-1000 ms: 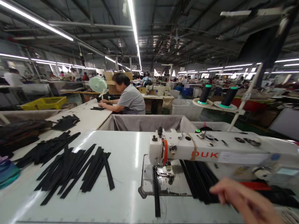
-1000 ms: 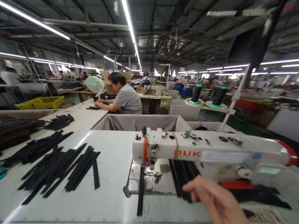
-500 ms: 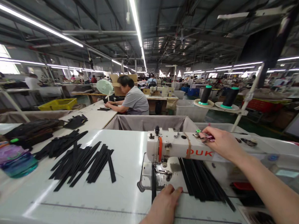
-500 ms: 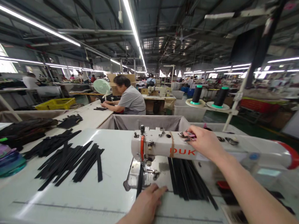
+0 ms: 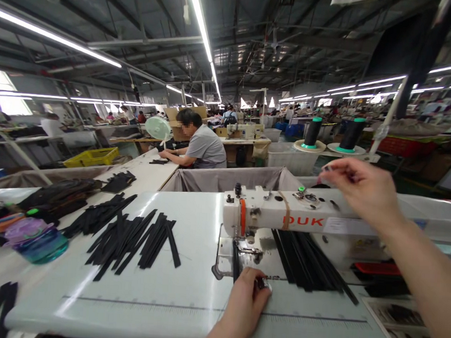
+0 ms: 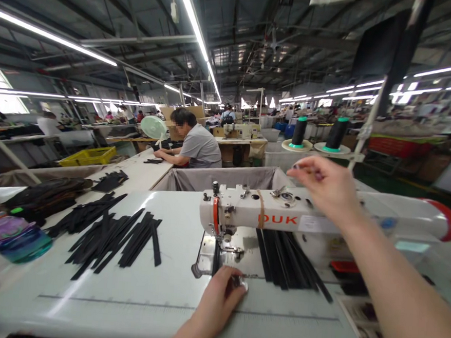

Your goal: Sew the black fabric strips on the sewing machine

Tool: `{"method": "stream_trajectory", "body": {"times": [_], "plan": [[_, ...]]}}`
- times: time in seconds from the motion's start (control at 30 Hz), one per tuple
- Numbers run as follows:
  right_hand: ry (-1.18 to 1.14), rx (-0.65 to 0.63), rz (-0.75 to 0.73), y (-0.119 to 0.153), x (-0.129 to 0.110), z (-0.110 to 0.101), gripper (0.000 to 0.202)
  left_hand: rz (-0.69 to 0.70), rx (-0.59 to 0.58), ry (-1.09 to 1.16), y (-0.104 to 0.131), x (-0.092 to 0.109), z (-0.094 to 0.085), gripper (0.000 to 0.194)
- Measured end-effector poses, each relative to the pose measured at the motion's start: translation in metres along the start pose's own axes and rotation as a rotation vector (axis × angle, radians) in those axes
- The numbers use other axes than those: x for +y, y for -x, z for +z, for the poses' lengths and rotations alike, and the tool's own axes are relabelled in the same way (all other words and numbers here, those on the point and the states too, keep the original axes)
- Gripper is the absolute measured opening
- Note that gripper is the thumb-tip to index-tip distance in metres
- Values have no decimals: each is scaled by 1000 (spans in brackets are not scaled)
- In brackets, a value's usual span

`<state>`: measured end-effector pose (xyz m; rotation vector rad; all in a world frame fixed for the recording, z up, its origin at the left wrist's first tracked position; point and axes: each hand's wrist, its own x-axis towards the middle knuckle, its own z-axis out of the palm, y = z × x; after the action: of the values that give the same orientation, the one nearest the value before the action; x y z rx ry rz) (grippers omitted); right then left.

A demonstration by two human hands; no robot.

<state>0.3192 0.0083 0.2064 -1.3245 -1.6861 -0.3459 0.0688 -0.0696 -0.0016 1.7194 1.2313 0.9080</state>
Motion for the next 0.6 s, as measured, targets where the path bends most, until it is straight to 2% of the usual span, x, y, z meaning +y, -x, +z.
{"method": "stream_trajectory", "body": {"times": [0.03, 0.1, 0.2, 0.3, 0.37, 0.47, 0.53, 0.6], "plan": [[-105, -213, -62, 14, -7, -1, 30, -52, 15, 56, 0, -2, 0, 22], [-259, -487, -136, 56, -20, 6, 24, -134, 39, 163, -1, -6, 0, 24], [-272, -686, -171, 136, -30, 30, 27, -141, 94, 281, -2, -9, 0, 27], [-273, -697, -120, 197, -33, 55, 34, -148, 116, 497, -2, -9, -3, 36], [-230, -660, -122, 216, -37, 66, 35, -180, 87, 701, 1, -7, -6, 45], [-213, -617, -190, 220, -47, 78, 48, -218, 20, 906, 8, -2, -11, 52], [-215, -610, -238, 216, -55, 83, 56, -206, -20, 947, 12, 2, -13, 48], [-215, -594, -265, 211, -61, 86, 55, -174, -35, 955, 15, 7, -13, 43]]}}
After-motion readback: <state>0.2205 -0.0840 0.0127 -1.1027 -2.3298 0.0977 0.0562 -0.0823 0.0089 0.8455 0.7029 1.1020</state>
